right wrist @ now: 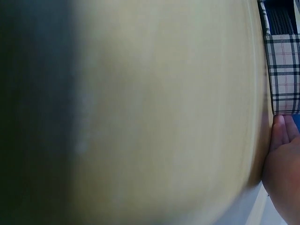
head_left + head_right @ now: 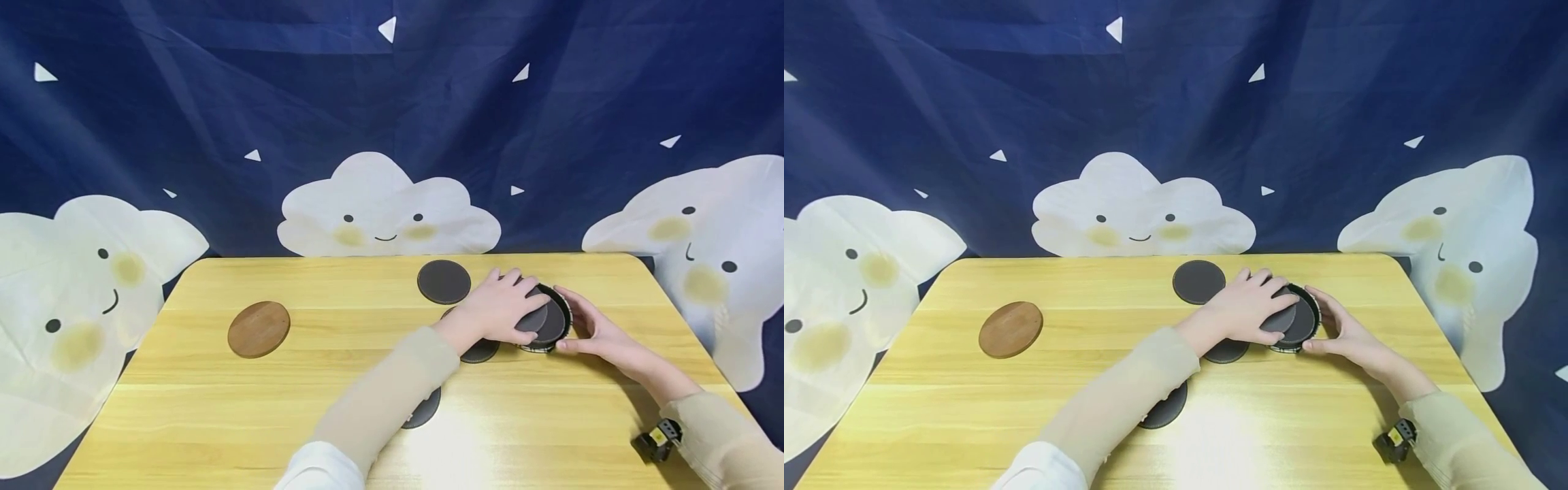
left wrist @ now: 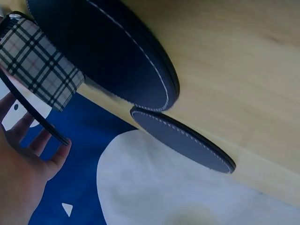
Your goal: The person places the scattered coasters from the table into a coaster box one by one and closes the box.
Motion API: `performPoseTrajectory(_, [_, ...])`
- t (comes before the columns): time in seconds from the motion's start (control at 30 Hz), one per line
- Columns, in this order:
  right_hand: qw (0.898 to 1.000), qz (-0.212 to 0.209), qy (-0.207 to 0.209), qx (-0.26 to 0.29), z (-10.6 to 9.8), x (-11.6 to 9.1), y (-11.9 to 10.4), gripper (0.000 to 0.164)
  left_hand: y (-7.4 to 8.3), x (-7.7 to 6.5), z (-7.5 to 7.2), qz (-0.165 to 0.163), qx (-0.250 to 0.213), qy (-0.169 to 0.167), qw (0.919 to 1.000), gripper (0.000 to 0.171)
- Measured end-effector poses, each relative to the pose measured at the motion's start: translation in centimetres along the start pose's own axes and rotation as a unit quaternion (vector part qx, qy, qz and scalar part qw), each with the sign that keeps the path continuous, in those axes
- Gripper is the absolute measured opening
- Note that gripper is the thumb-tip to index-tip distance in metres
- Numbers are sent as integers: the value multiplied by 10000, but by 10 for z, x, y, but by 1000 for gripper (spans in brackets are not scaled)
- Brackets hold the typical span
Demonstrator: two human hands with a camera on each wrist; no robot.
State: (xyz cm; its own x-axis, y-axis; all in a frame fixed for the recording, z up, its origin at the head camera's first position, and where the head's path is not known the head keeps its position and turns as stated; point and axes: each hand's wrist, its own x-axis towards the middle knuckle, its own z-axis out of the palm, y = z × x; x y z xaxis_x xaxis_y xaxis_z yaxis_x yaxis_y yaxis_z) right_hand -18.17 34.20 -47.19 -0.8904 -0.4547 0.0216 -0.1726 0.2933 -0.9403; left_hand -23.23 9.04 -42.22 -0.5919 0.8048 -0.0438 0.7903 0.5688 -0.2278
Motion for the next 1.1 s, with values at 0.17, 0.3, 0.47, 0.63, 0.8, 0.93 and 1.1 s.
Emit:
performPoseTrajectory(0.17, [10000,40,19,-69,0,0,-1,98,6,6,-1,4,-35,-31,10000,71])
performPoseTrajectory(0.3, [9999,99,-4,-79,0,0,-1,98,10,9,-4,7,5,-94,10000,72])
performPoseTrajectory(0.47, [10000,52,-50,-8,-1,0,0,98,16,15,-3,6,71,-111,9999,71])
performPoseTrajectory(0.63, [9999,50,-87,58,-2,-1,0,97,21,20,-2,6,-37,-111,9999,69])
performPoseTrajectory(0.8, [9999,48,-101,58,-3,-1,0,97,23,22,-4,-64,-180,-185,9996,69])
performPoseTrajectory(0.93, [10000,37,-82,38,-4,0,1,98,24,24,-5,-147,-258,-222,9993,69])
performPoseTrajectory(1.1, [9999,16,-90,46,-4,0,1,98,24,24,-4,-179,-294,-241,9991,68])
